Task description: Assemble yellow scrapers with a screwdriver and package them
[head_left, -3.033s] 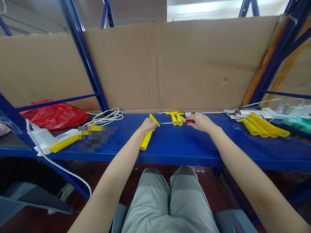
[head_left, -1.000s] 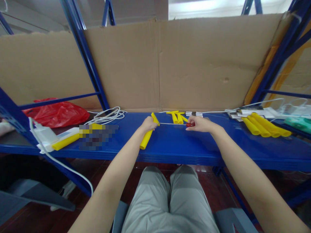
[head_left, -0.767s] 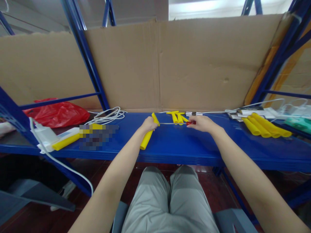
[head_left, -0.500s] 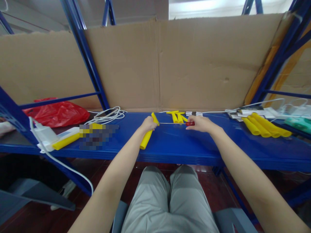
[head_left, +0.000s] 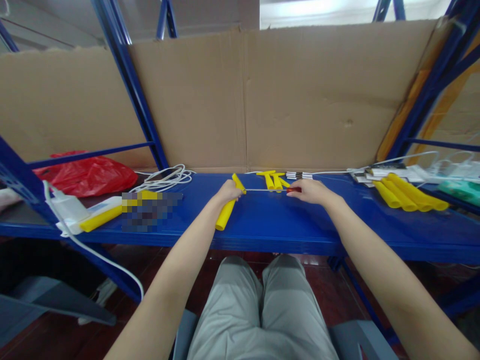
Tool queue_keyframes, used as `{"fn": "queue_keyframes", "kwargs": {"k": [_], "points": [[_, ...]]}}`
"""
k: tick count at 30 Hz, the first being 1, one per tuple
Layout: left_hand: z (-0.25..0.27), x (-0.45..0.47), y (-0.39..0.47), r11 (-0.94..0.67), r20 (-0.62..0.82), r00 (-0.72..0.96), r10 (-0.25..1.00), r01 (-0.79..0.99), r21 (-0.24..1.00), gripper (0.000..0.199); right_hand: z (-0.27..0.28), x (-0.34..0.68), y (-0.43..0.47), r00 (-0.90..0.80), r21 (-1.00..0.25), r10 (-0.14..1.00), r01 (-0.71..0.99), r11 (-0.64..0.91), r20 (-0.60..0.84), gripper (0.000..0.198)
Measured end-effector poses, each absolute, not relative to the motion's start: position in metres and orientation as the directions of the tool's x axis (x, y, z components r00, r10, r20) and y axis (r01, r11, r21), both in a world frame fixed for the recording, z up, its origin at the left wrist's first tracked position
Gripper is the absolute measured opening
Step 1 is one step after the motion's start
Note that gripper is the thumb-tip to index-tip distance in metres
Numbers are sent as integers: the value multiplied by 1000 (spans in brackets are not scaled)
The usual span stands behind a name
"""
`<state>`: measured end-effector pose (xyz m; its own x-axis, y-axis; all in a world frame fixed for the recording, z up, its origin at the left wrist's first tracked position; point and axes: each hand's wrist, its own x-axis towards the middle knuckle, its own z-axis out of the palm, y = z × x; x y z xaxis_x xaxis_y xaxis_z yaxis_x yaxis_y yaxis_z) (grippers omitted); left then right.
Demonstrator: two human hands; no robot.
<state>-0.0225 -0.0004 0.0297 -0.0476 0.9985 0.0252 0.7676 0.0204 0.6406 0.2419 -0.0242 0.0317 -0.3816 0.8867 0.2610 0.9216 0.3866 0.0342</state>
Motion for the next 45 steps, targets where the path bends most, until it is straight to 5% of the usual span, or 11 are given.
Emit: {"fn": "queue_keyframes", "kwargs": {"k": [8, 45], "points": [[31, -19, -1, 34, 18, -59, 998, 771, 635, 7, 29, 241, -23, -367, 81, 850, 928, 364, 377, 14], [29, -22, 4, 5, 53, -38, 998, 855, 519, 16, 26, 237, -23, -377, -9, 888, 919, 393, 263, 15]]}}
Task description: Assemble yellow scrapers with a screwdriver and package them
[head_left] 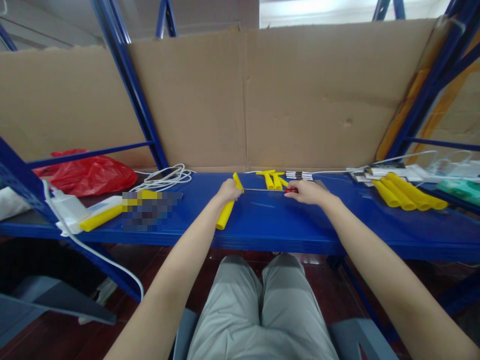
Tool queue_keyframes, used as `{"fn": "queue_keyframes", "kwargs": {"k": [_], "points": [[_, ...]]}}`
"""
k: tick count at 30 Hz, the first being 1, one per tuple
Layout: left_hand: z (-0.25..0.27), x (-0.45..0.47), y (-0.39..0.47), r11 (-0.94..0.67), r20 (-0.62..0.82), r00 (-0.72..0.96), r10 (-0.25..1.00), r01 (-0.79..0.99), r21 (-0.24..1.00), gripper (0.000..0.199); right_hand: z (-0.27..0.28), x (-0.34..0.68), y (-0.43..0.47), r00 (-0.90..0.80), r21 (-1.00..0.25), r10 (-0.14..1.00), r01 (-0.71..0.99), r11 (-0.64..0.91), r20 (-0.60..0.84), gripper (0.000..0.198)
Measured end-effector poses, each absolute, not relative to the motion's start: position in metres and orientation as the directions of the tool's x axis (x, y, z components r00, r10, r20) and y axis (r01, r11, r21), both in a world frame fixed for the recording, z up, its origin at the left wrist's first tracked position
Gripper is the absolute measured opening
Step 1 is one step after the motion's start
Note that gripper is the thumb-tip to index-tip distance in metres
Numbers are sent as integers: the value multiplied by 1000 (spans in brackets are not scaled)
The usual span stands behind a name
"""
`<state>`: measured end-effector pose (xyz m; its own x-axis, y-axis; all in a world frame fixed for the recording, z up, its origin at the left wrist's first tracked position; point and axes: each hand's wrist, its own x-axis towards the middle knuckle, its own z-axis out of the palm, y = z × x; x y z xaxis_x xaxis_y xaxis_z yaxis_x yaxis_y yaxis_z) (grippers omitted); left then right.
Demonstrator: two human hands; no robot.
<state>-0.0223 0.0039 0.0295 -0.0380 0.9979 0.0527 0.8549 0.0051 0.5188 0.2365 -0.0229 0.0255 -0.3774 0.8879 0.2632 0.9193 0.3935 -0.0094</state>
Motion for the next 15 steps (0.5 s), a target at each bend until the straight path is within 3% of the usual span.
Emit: {"fn": "queue_keyframes", "kwargs": {"k": [15], "points": [[30, -22, 4, 0, 50, -31, 998, 852, 523, 12, 24, 237, -20, -358, -24, 892, 925, 379, 278, 17]]}}
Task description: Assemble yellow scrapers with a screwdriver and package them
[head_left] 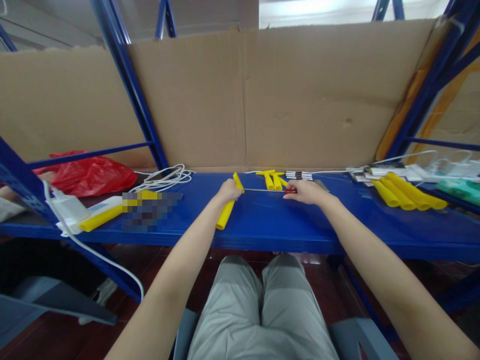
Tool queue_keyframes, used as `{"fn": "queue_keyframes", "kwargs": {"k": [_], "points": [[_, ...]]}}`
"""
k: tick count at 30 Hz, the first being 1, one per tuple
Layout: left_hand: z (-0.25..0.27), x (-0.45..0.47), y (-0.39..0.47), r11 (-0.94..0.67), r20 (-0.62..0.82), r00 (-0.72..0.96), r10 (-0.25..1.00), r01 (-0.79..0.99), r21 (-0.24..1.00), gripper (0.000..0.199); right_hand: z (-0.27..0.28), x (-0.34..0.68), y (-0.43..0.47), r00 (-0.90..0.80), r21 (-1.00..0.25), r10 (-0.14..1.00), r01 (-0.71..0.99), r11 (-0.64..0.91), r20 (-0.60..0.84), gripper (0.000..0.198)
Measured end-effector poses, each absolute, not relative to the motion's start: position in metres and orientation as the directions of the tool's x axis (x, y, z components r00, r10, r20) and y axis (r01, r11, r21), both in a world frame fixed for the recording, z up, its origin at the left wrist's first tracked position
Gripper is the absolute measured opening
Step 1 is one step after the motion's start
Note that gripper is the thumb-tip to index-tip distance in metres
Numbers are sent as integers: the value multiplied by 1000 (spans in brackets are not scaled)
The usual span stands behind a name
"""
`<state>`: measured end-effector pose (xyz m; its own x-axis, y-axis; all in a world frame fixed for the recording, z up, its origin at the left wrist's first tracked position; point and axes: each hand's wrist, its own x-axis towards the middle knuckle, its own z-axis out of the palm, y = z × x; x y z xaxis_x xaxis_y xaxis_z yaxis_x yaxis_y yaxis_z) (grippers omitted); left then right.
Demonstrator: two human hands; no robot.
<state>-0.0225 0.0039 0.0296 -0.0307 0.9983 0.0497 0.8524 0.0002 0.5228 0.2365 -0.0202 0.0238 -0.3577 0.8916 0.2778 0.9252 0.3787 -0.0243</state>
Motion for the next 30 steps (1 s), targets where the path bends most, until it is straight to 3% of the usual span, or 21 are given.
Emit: {"fn": "queue_keyframes", "kwargs": {"k": [8, 13, 30], "points": [[28, -23, 5, 0, 60, -39, 997, 839, 544, 9, 24, 237, -21, -365, 60, 869, 928, 367, 336, 15], [28, -23, 4, -13, 64, -26, 998, 840, 542, 9, 24, 237, -20, -367, 5, 893, 925, 379, 259, 17], [32, -20, -3, -2, 62, -40, 997, 829, 560, 9, 24, 236, -22, -342, 17, 895, 936, 352, 288, 19]]}}
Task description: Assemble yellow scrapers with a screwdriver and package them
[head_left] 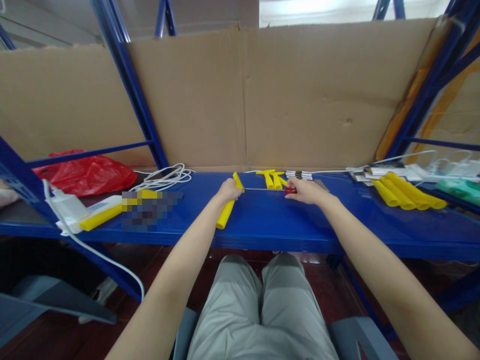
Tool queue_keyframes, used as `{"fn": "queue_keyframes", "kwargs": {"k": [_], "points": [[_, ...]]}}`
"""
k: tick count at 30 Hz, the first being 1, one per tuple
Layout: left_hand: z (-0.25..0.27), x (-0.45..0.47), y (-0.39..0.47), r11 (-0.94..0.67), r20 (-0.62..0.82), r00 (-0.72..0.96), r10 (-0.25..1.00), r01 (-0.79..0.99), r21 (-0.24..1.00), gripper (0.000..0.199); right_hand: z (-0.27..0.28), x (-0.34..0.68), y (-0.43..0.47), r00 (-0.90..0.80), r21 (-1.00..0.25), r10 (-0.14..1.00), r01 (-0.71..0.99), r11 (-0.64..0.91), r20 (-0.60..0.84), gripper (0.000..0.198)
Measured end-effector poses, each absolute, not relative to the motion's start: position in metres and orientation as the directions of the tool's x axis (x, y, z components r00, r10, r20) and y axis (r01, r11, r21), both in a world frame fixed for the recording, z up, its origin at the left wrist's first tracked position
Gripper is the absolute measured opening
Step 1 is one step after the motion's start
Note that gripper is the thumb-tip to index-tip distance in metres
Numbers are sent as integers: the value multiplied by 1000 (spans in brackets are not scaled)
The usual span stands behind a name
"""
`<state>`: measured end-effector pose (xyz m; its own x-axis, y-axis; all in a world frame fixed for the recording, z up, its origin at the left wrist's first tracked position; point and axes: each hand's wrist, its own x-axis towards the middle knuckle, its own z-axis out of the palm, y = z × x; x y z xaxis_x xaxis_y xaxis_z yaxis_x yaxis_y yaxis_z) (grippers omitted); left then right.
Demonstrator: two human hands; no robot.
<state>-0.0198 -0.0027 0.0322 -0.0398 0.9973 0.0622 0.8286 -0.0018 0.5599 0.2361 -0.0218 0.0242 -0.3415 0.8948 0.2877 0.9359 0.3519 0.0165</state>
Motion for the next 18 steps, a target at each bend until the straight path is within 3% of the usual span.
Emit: {"fn": "queue_keyframes", "kwargs": {"k": [5, 11, 18], "points": [[32, -20, -1, -4, 56, -32, 998, 831, 556, 9, 25, 236, -23, -352, 30, 879, 932, 362, 322, 11], [31, -20, 0, -2, 56, -36, 998, 823, 568, 8, 26, 237, -23, -342, 18, 906, 937, 349, 248, 16], [31, -19, -1, -12, 67, -32, 997, 822, 569, 8, 25, 235, -23, -316, 8, 898, 944, 330, 307, 16]]}}
